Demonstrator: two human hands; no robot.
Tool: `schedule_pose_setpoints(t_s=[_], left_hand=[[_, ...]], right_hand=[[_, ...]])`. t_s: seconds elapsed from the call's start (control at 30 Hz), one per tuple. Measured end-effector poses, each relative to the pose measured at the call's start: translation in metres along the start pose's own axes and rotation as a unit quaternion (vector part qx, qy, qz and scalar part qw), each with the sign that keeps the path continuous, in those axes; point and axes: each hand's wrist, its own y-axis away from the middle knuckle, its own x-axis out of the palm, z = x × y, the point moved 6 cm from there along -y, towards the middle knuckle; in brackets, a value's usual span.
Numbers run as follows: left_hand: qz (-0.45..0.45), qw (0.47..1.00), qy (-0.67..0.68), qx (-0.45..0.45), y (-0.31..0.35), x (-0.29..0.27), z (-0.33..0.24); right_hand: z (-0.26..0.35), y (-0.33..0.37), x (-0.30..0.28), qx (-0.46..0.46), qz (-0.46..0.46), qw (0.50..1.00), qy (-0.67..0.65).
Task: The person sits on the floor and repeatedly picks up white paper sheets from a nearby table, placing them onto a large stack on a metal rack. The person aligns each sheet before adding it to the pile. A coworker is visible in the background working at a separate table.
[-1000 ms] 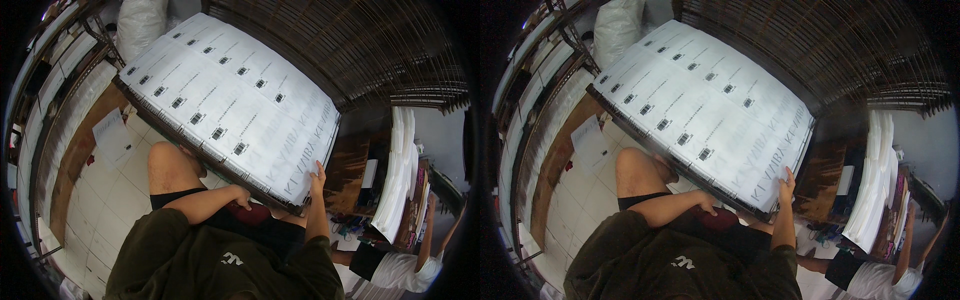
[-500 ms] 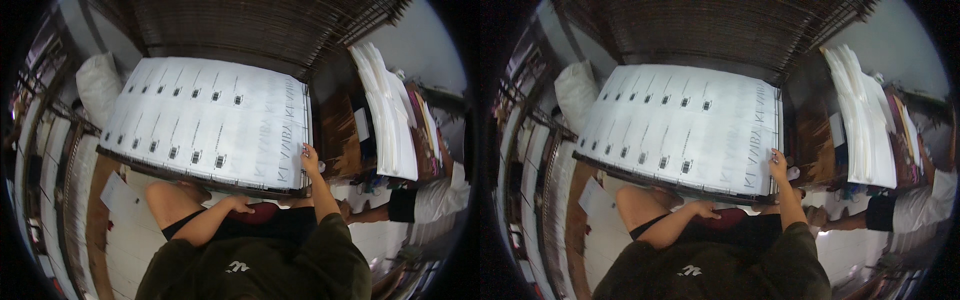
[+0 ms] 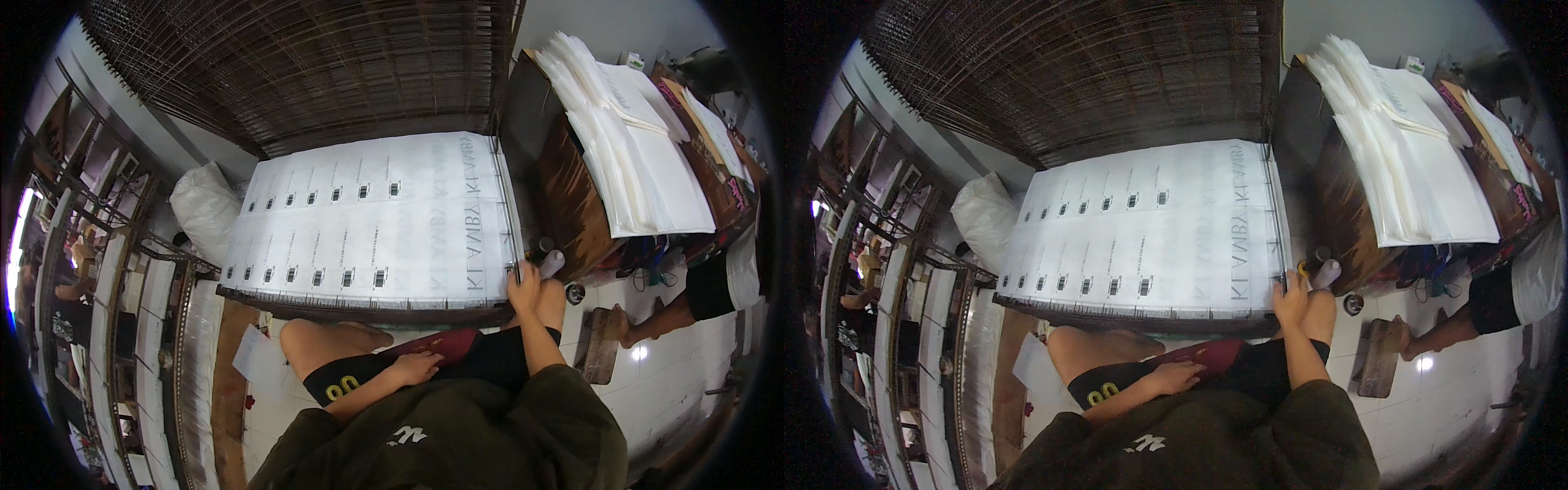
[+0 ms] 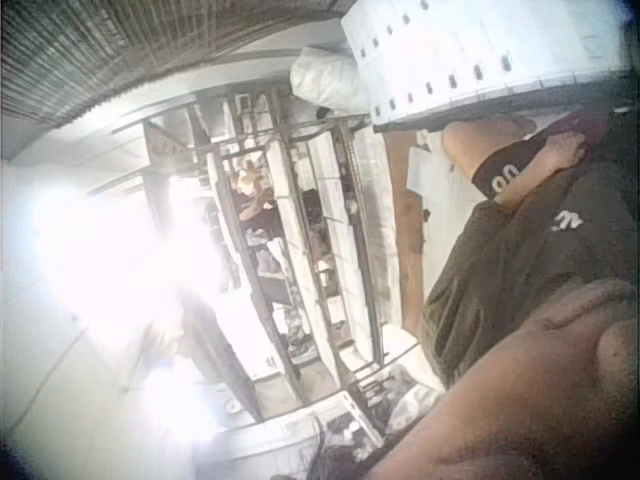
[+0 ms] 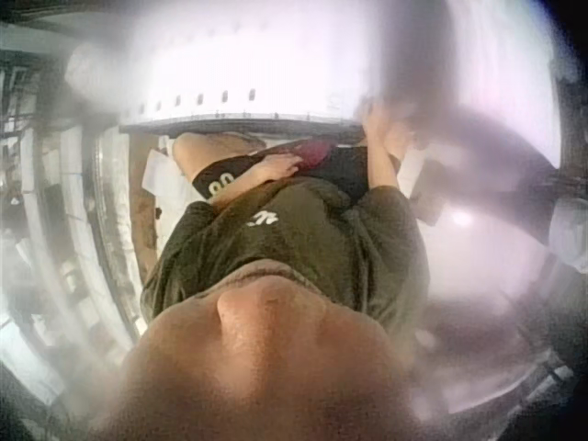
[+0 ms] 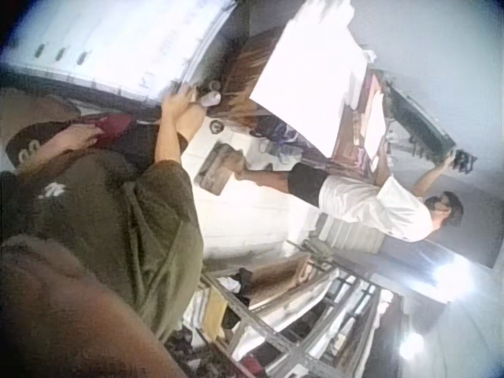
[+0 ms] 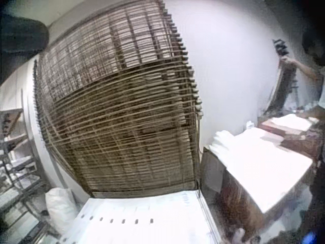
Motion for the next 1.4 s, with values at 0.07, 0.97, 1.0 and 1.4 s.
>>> schedule_pose_setpoints(t_s=[0.07,0.97,1.0,1.4], left_hand=[[-0.014,1.000,-0.017,-0.013,0.004,0.008,-0.012],[0.002,0.974,0.212,-0.079,-0.029,-0.005,0.021],[0.001,0.975,0.207,-0.079,-0.028,-0.005,0.020],[0.033,0.979,0.188,-0.070,-0.036,0.001,0.021]], right_hand=[[-0.007,-0.006,0.001,0.006,-0.014,1.000,-0.016],[-0.050,-0.017,0.042,0.078,0.083,0.992,-0.056],[-0.051,-0.017,0.042,0.071,0.074,0.993,-0.050],[-0.047,-0.015,0.039,0.040,0.048,0.997,-0.040]])
